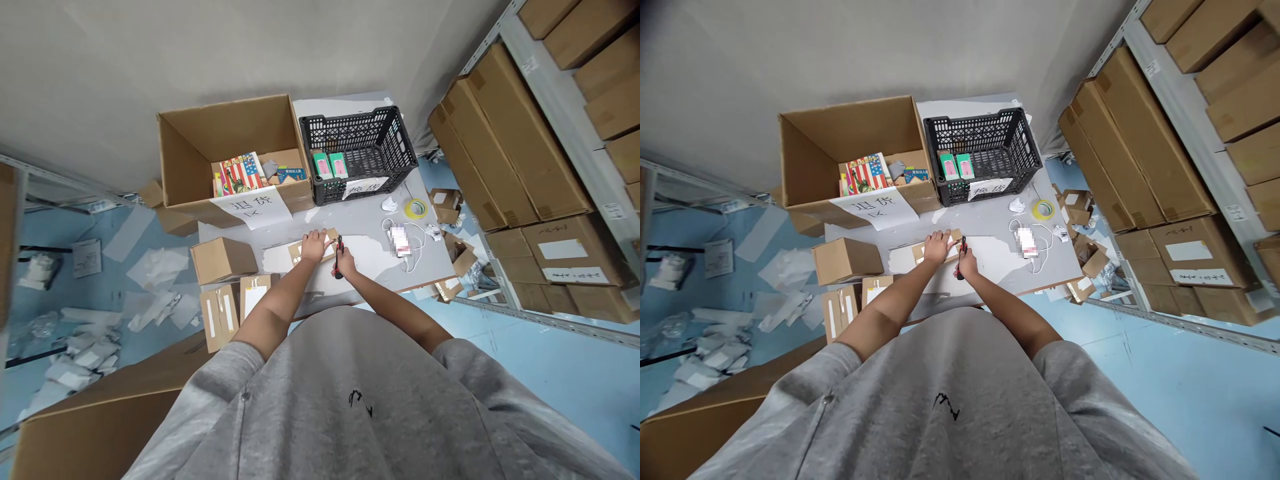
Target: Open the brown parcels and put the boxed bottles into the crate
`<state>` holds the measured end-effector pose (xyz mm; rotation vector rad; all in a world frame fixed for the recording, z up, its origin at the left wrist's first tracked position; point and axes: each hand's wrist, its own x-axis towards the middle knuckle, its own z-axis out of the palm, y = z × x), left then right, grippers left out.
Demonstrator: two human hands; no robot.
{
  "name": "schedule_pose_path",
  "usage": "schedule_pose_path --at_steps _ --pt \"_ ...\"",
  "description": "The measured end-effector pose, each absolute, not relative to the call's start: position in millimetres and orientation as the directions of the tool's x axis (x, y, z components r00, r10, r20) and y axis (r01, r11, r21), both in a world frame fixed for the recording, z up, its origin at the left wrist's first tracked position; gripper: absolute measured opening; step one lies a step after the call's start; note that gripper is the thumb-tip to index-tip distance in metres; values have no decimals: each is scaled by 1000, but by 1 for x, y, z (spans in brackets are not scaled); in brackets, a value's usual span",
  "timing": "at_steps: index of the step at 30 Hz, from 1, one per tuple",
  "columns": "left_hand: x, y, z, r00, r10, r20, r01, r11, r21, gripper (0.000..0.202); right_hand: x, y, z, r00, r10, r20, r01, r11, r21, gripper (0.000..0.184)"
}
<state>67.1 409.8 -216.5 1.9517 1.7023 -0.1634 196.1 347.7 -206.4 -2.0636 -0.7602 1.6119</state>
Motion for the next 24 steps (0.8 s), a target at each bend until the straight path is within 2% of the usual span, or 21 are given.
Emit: schedule_pose_path --at_steps 3,6,9,12,14,18,24 --pt "63 410 -223 224 899 -376 943 -103 315 72 213 339 -212 133 666 -734 186 -744 -642 29" --pt "56 413 -234 315 921 -231 906 -219 361 74 238 339 -216 111 694 -711 161 -718 -677 28" --pt "52 413 -244 373 922 -106 877 -313 364 86 258 354 -217 131 774 -619 165 -633 -756 29" --pt "54 406 -246 450 892 -29 834 -409 370 97 262 380 -215 124 820 -559 249 -571 -782 30" --pt "56 398 -246 489 872 -1 803 -450 391 94 258 397 -215 100 818 -567 314 -567 -762 32" --pt "58 383 -245 473 881 18 804 -440 400 73 245 420 -218 85 784 -615 427 -586 -688 33" --pt "61 381 -245 436 898 -60 843 -384 378 61 240 433 -223 179 775 -607 600 -575 -557 39"
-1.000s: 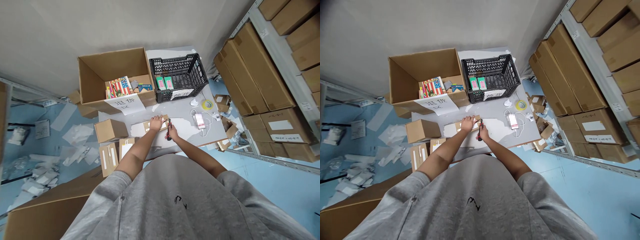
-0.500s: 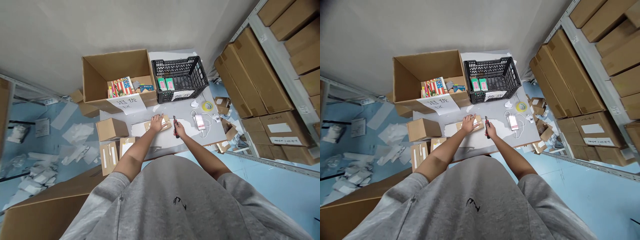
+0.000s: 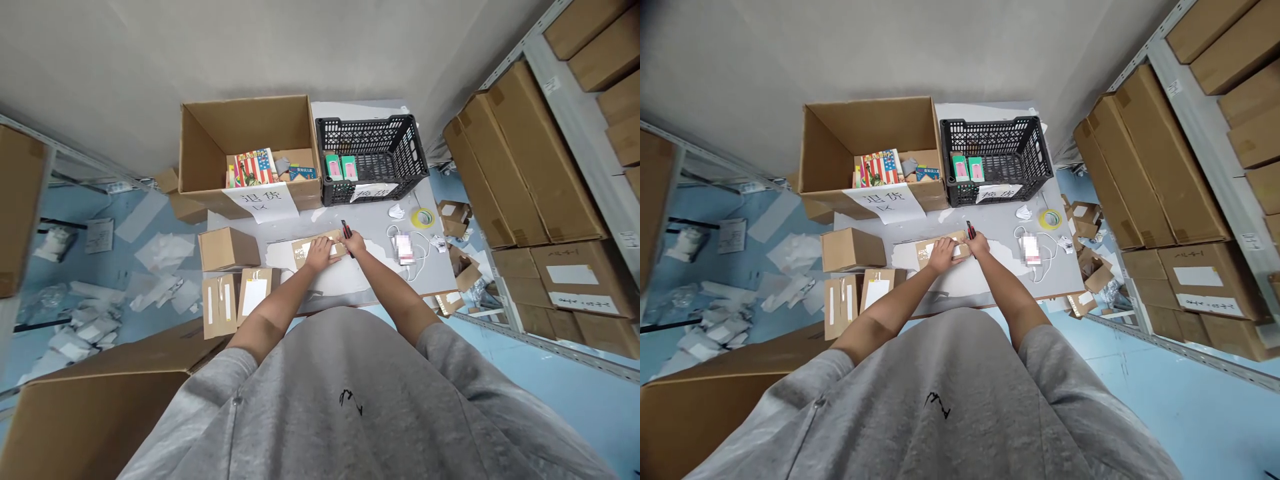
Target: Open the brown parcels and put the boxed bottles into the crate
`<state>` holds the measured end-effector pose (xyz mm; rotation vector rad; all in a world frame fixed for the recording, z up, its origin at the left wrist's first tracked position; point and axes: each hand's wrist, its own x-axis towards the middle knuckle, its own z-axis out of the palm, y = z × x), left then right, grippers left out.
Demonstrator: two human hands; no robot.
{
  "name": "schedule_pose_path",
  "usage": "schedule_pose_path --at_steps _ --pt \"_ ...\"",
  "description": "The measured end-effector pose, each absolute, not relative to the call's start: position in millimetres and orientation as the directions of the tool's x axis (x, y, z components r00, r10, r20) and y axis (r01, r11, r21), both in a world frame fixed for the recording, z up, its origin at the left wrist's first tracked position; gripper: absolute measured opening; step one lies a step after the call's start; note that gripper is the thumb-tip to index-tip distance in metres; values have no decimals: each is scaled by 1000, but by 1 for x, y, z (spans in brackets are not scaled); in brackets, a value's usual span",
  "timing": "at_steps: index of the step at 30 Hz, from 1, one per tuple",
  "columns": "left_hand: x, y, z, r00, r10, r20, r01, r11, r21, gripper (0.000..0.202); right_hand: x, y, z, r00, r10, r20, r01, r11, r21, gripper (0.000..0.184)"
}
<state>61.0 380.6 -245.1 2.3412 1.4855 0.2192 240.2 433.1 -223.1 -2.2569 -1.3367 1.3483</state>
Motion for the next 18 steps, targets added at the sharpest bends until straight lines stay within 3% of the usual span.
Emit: schedule_pose_path --at_steps 6,12,18 --pt "77 384 -245 374 923 -96 883 -323 341 57 240 436 -225 199 772 -604 679 -553 -482 42" --pt "80 390 -247 349 934 -81 891 -304 336 58 267 412 -225 42 827 -561 458 -515 -725 30" --pt "78 390 -258 387 921 -53 859 -339 385 54 302 359 -224 -198 811 -550 365 -460 -810 53"
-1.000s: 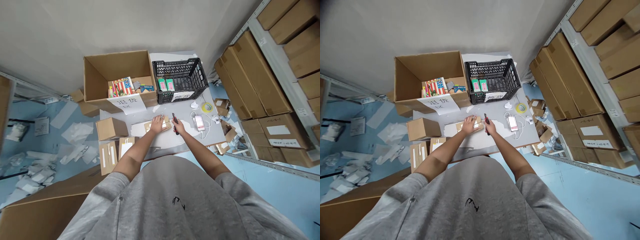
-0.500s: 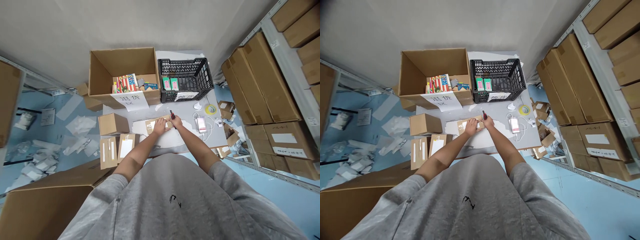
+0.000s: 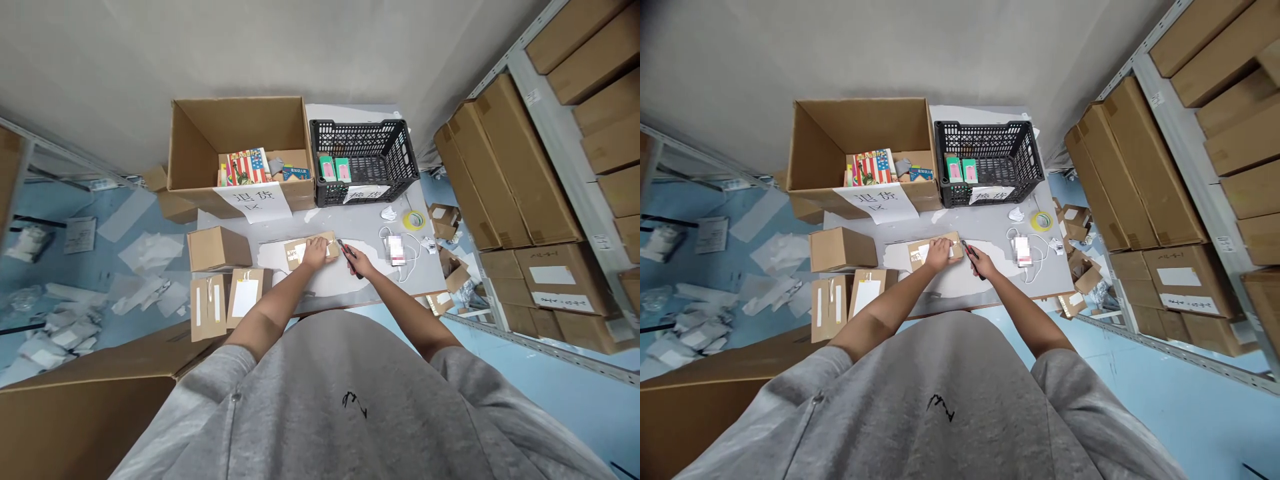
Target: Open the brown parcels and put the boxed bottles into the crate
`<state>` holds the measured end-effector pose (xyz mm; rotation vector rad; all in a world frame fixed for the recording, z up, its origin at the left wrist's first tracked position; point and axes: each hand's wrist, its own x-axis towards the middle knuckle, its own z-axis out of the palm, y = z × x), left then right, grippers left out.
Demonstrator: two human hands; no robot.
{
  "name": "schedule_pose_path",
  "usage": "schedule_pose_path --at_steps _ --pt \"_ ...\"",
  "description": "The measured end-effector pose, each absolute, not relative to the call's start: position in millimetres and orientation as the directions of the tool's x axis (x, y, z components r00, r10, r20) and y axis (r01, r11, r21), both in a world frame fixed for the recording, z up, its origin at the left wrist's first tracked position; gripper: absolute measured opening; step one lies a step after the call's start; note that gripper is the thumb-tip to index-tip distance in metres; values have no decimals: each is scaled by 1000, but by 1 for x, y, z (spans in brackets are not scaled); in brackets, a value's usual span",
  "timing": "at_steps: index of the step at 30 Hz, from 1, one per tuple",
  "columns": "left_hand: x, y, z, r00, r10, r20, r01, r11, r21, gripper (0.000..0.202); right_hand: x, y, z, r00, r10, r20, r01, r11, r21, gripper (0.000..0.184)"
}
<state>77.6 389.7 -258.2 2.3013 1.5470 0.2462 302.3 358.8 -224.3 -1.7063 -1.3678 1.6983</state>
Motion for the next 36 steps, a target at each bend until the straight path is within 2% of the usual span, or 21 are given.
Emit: schedule_pose_path --at_steps 4,12,24,27,31,34,36 --pt "76 388 -262 388 921 -28 849 -346 399 49 298 349 -228 -212 805 -554 381 -454 -805 61" --pt "77 389 -256 385 920 -68 857 -329 396 43 277 344 -225 -65 808 -586 525 -471 -708 58" --pt "76 386 -243 409 905 -114 855 -337 395 44 274 350 -206 -19 785 -619 593 -490 -639 55" --pt "75 386 -240 383 920 -84 858 -321 401 57 279 343 -207 -29 773 -634 566 -510 -648 55" --pt "66 391 -235 407 913 -42 861 -368 351 90 282 337 -207 -6 801 -599 541 -501 -676 51" --pt "58 398 -231 465 872 -151 862 -408 300 102 277 340 -209 54 824 -564 548 -496 -673 42" --pt "55 402 -227 429 871 -239 893 -367 261 106 272 345 -210 85 827 -556 560 -501 -660 38"
